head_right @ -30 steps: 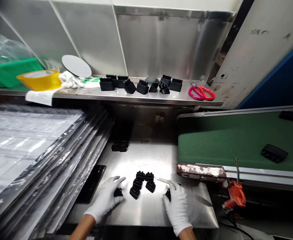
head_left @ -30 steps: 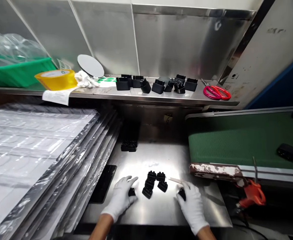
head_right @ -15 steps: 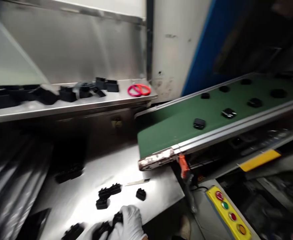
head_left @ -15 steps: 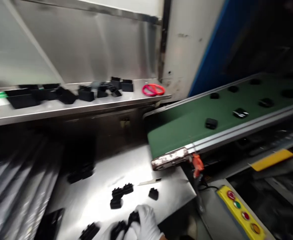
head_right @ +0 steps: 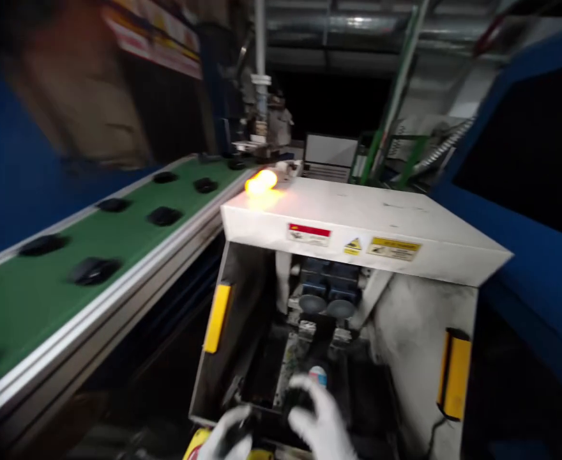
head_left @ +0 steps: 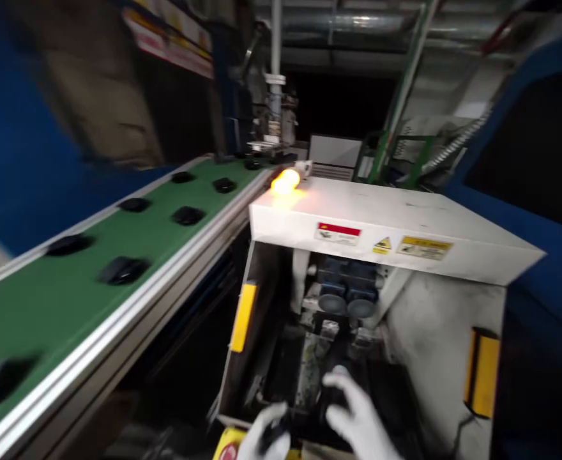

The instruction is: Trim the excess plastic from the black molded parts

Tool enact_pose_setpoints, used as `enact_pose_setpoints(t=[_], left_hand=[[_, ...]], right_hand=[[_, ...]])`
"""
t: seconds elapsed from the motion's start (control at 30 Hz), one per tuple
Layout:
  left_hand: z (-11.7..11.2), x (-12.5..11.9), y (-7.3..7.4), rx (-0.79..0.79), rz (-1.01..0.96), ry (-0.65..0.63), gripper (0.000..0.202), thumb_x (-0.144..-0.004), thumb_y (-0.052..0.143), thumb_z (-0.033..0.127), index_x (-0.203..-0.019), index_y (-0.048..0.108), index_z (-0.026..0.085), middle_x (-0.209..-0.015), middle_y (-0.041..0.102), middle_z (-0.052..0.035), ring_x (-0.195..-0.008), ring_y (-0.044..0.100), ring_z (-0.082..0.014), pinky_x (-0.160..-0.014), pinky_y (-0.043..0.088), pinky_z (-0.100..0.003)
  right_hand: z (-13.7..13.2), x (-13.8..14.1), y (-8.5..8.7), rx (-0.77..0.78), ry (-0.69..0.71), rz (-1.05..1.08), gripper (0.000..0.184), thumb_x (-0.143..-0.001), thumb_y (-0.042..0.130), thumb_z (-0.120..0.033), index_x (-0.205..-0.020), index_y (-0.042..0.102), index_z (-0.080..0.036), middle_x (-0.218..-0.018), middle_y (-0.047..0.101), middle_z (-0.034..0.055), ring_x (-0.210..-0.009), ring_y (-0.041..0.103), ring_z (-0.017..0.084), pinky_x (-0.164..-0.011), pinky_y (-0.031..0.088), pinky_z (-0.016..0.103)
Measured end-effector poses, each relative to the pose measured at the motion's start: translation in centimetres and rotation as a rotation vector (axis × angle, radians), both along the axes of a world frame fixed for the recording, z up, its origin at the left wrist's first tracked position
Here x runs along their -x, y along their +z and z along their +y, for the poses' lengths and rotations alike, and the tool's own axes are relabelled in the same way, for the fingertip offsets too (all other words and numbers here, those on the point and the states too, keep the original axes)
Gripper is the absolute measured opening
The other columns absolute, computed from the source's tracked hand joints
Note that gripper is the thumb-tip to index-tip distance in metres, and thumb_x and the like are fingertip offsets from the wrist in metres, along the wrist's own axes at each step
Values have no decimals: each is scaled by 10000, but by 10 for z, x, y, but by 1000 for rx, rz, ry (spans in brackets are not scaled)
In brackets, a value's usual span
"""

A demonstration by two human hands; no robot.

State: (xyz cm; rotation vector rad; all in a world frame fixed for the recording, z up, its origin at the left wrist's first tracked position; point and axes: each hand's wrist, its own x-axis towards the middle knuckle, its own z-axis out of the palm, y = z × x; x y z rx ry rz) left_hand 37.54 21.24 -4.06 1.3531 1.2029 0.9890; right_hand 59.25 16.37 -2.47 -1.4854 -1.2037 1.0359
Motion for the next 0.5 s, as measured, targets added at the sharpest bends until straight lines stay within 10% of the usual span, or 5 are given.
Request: enact_pose_setpoints(t=[0.07,0.2,0.5], left_hand=[[54,-63,13,14,-110,-219,366,-772,725,420,-1095,696,251,-1146,717,-73,-1100,641,-293,-1015,519,-445],[137,-153,28,-18,-200,-388,352,-722,746,334,-1056,720,227,-1129,724,-85,-1119,630,-302,-1055,476,-440],[159,-160,2,-19,-250,-457,233,-678,828,336,-891,781,253,-1045,726,-82,-1047,630,-287,-993,478,-402]], right_hand=[[27,-73,14,-124,-300,-96,383,-875,560,-305,-1254,594,-259,-1255,648,65,-1230,553,253,-1134,378,463],[70,-142,20,-208,-309,-189,335,-835,602,-249,-1162,672,-263,-1242,666,58,-1188,588,245,-1103,427,437],[75,-156,-25,-240,-206,-279,343,-849,587,-199,-1139,699,-343,-1200,692,21,-1137,630,199,-1021,513,351]])
